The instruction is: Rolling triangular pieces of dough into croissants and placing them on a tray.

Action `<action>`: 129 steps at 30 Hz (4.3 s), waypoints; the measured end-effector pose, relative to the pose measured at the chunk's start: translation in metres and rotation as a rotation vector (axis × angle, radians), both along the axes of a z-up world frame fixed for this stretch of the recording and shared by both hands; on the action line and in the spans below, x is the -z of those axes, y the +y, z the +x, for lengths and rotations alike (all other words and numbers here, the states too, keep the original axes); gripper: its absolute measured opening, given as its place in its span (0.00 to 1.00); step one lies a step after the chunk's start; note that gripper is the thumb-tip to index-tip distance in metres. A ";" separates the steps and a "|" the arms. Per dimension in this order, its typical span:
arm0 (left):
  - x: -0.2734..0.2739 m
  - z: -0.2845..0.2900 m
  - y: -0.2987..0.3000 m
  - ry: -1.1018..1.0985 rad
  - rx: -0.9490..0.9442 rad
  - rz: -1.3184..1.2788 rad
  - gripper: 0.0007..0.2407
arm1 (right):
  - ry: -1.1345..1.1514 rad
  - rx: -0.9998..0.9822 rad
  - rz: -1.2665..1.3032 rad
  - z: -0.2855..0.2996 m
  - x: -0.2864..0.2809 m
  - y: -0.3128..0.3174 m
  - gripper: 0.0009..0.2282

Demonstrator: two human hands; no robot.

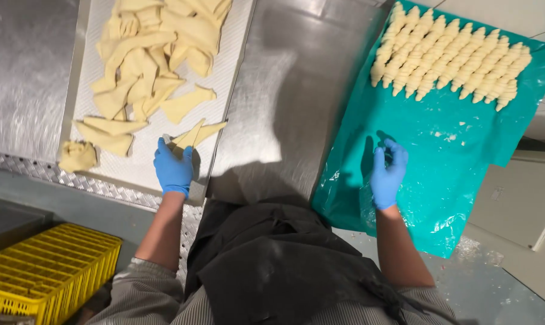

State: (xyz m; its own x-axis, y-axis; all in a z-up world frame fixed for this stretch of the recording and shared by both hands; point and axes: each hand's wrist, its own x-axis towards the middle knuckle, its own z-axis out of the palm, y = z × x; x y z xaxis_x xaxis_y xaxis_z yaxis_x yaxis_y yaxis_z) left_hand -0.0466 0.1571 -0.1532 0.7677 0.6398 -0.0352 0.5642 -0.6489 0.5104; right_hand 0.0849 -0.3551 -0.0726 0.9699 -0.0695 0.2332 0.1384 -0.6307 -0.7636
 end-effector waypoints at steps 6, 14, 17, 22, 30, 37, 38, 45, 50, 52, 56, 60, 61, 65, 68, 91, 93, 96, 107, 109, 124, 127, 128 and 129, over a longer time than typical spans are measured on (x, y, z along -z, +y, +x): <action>-0.007 -0.021 0.016 0.055 -0.099 -0.454 0.30 | 0.107 0.059 0.106 -0.032 -0.025 0.017 0.10; -0.154 0.023 -0.086 -0.122 0.026 -1.306 0.13 | 0.257 -0.399 0.319 -0.046 -0.112 0.105 0.12; -0.212 0.041 -0.142 -0.119 0.251 -1.361 0.16 | 0.197 -0.626 0.216 -0.051 -0.153 0.148 0.14; -0.230 0.051 -0.197 -0.270 0.326 -1.456 0.21 | 0.097 -0.506 0.259 -0.051 -0.151 0.144 0.15; -0.211 0.034 -0.214 -0.387 0.330 -1.486 0.15 | 0.240 -0.407 0.580 -0.065 -0.167 0.134 0.14; -0.216 0.029 -0.211 -0.428 0.431 -1.104 0.11 | 0.425 -0.289 0.501 -0.071 -0.157 0.133 0.09; -0.222 0.031 -0.210 -0.416 0.441 -1.008 0.11 | 0.458 -0.258 0.492 -0.071 -0.155 0.134 0.09; -0.158 0.033 -0.122 -0.364 0.235 -1.030 0.07 | 0.505 -0.297 0.685 -0.055 -0.119 0.131 0.07; -0.119 0.030 -0.024 -0.545 0.091 -0.415 0.11 | 0.530 -0.146 0.662 -0.040 -0.097 0.118 0.11; -0.117 0.029 -0.034 -0.506 0.170 -0.269 0.12 | 0.480 -0.204 0.602 -0.031 -0.095 0.123 0.10; -0.110 0.032 -0.105 -0.094 0.347 -0.972 0.14 | 0.441 -0.456 0.507 -0.032 -0.133 0.146 0.08; -0.134 0.048 -0.157 0.186 0.067 -1.580 0.21 | 0.120 -0.588 -0.139 -0.046 -0.106 0.149 0.09; -0.123 0.052 -0.165 0.251 0.051 -1.600 0.19 | 0.088 -0.635 -0.148 -0.050 -0.096 0.146 0.10; -0.075 0.054 -0.166 0.285 0.041 -1.714 0.13 | 0.209 -0.603 -0.098 -0.060 -0.052 0.138 0.11; -0.060 0.070 -0.166 0.179 0.095 -1.754 0.14 | 0.083 -0.587 -0.098 -0.048 -0.042 0.136 0.10; -0.026 0.031 -0.153 -0.339 1.093 0.048 0.06 | -0.029 -0.801 -0.507 -0.073 0.029 0.126 0.12; -0.027 0.035 -0.155 -0.300 1.040 -0.045 0.04 | -0.032 -0.799 -0.493 -0.072 0.032 0.126 0.12; -0.035 0.035 -0.155 -0.201 1.013 -0.192 0.03 | -0.039 -0.774 -0.532 -0.081 0.046 0.123 0.11; -0.015 0.008 -0.165 -0.033 1.157 -0.005 0.24 | 0.101 -0.763 -0.554 -0.099 0.043 0.144 0.30; -0.017 0.013 -0.165 -0.072 1.149 0.037 0.24 | 0.117 -0.739 -0.582 -0.096 0.044 0.145 0.30; -0.040 0.041 -0.151 -0.136 0.987 -0.136 0.27 | 0.138 -0.709 -0.553 -0.090 0.039 0.161 0.30; -0.051 0.023 -0.144 -0.190 0.816 -0.299 0.28 | 0.139 -0.760 -0.547 -0.085 0.038 0.168 0.30; -0.053 0.014 -0.142 -0.254 0.764 -0.341 0.28 | 0.121 -0.728 -0.583 -0.082 0.038 0.172 0.29; -0.059 0.009 -0.142 -0.258 0.767 -0.336 0.28 | 0.115 -0.725 -0.582 -0.070 0.041 0.174 0.29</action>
